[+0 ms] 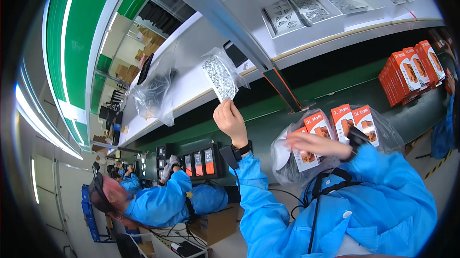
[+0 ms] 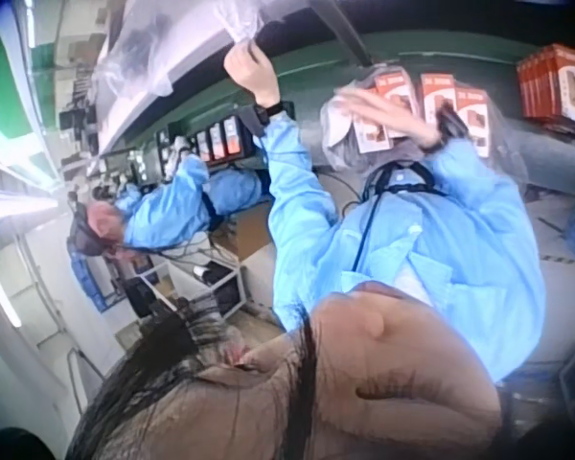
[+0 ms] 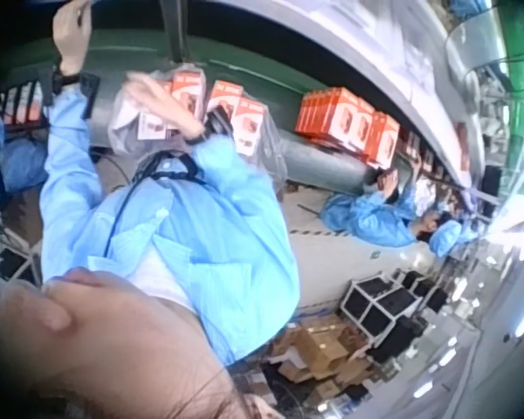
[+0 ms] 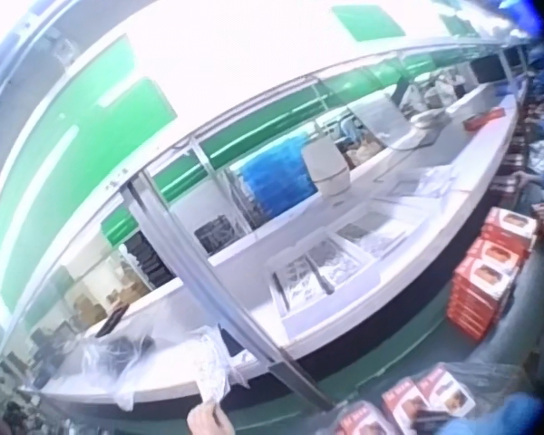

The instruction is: Applying labels to small product boxes and placing labeled boxes into plastic bags on a production line.

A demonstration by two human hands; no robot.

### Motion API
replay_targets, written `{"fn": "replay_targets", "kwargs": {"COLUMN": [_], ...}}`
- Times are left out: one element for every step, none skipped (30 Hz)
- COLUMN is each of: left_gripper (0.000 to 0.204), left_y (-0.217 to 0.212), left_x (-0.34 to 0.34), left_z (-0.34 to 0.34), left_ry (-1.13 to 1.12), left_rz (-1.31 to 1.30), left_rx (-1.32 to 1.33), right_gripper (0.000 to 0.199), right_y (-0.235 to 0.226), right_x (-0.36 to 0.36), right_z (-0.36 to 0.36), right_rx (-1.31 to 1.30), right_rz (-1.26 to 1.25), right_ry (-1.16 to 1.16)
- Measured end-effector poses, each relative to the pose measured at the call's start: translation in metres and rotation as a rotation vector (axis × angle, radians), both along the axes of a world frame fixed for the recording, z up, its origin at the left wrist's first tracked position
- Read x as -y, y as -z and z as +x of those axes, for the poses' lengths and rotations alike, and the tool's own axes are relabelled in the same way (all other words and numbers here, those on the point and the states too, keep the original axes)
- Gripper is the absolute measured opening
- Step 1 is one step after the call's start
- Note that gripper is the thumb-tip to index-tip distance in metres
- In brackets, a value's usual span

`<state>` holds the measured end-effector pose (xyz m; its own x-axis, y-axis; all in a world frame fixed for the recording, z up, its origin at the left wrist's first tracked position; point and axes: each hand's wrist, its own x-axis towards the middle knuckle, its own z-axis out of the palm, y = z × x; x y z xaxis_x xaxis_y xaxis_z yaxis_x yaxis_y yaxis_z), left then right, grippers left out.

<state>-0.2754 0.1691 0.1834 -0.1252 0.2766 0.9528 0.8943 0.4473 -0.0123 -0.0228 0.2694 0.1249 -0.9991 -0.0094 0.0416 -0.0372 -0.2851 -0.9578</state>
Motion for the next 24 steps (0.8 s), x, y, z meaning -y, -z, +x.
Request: {"fn": "replay_targets", "kwargs": {"left_gripper": [0.011,0.011,0.011,0.011,0.012,0.012,0.013,0.013,0.012,0.012,0.012,0.011,0.010,0.009,0.008,0.011,0.015,0.012,0.010,0.012,0.016,0.016,0.018,0.020], "left_y": [-0.003,-0.005,-0.007,-0.011,-0.015,-0.020,-0.029,-0.032,-0.038,-0.043,-0.046,-0.045,-0.045,-0.042,-0.039,-0.037,-0.029,-0.030,-0.021,-0.011,-0.009,-0.007,-0.006,-0.006], "left_x": [0.003,0.003,0.005,0.006,0.003,0.007,0.017,0.030,0.038,0.042,0.050,0.071,0.080,0.092,0.107,0.124,0.139,0.154,0.165,0.172,0.177,0.177,0.178,0.179], "left_z": [0.004,0.006,0.005,0.003,0.000,-0.006,-0.008,-0.010,-0.009,-0.008,-0.001,0.010,0.025,0.044,0.064,0.087,0.102,0.126,0.140,0.152,0.163,0.169,0.176,0.182], "left_ry": [-0.015,0.016,0.040,0.062,0.097,0.120,0.137,0.113,0.137,0.164,0.155,0.133,0.142,0.141,0.145,0.140,0.142,0.122,0.113,-0.009,-0.154,-0.162,-0.267,-0.380], "left_rz": [0.000,-0.020,-0.037,-0.062,-0.097,-0.149,-0.199,-0.196,-0.250,-0.305,-0.304,-0.292,-0.281,-0.224,-0.168,-0.120,-0.065,0.077,0.221,0.346,0.471,0.468,0.542,0.619], "left_rx": [0.003,0.016,0.029,0.039,0.033,0.016,-0.004,-0.002,0.004,0.011,0.009,-0.007,-0.032,-0.031,-0.030,0.005,0.060,0.069,0.094,0.120,0.144,0.150,0.182,0.210], "right_gripper": [0.069,0.082,0.080,0.079,0.070,0.056,0.050,0.044,0.038,0.036,0.034,0.033,0.032,0.033,0.033,0.033,0.033,0.033,0.041,0.048,0.056,0.072,0.072,0.075], "right_y": [-0.008,-0.011,-0.037,-0.061,-0.057,-0.058,-0.065,-0.077,-0.081,-0.079,-0.077,-0.087,-0.087,-0.085,-0.084,-0.081,-0.071,-0.072,-0.080,-0.073,-0.071,-0.068,-0.061,-0.067], "right_x": [-0.002,-0.001,-0.001,-0.004,-0.017,-0.020,-0.015,-0.009,-0.009,-0.012,-0.012,-0.004,-0.014,-0.020,-0.025,-0.033,-0.043,-0.036,-0.024,-0.034,-0.034,-0.031,-0.029,-0.017], "right_z": [-0.036,-0.076,-0.108,-0.134,-0.166,-0.193,-0.213,-0.226,-0.240,-0.257,-0.272,-0.280,-0.290,-0.299,-0.307,-0.315,-0.327,-0.333,-0.323,-0.319,-0.317,-0.314,-0.305,-0.279], "right_rx": [0.009,0.096,0.200,0.219,0.113,0.053,0.038,0.125,0.116,0.075,0.035,0.142,0.194,0.192,0.188,0.180,0.208,0.235,0.227,0.258,0.296,0.396,0.407,0.459], "right_rz": [-0.114,-0.298,-0.448,-0.654,-0.805,-0.868,-0.810,-0.783,-0.779,-0.816,-0.853,-0.890,-0.917,-0.911,-0.905,-0.912,-0.950,-0.987,-0.932,-0.785,-0.634,-0.523,-0.526,-0.418], "right_ry": [-0.141,-0.183,-0.186,-0.195,-0.334,-0.380,-0.263,-0.146,-0.113,-0.081,-0.048,0.033,0.049,0.079,0.112,0.120,0.120,0.079,0.207,0.127,0.028,-0.039,-0.042,0.043]}}
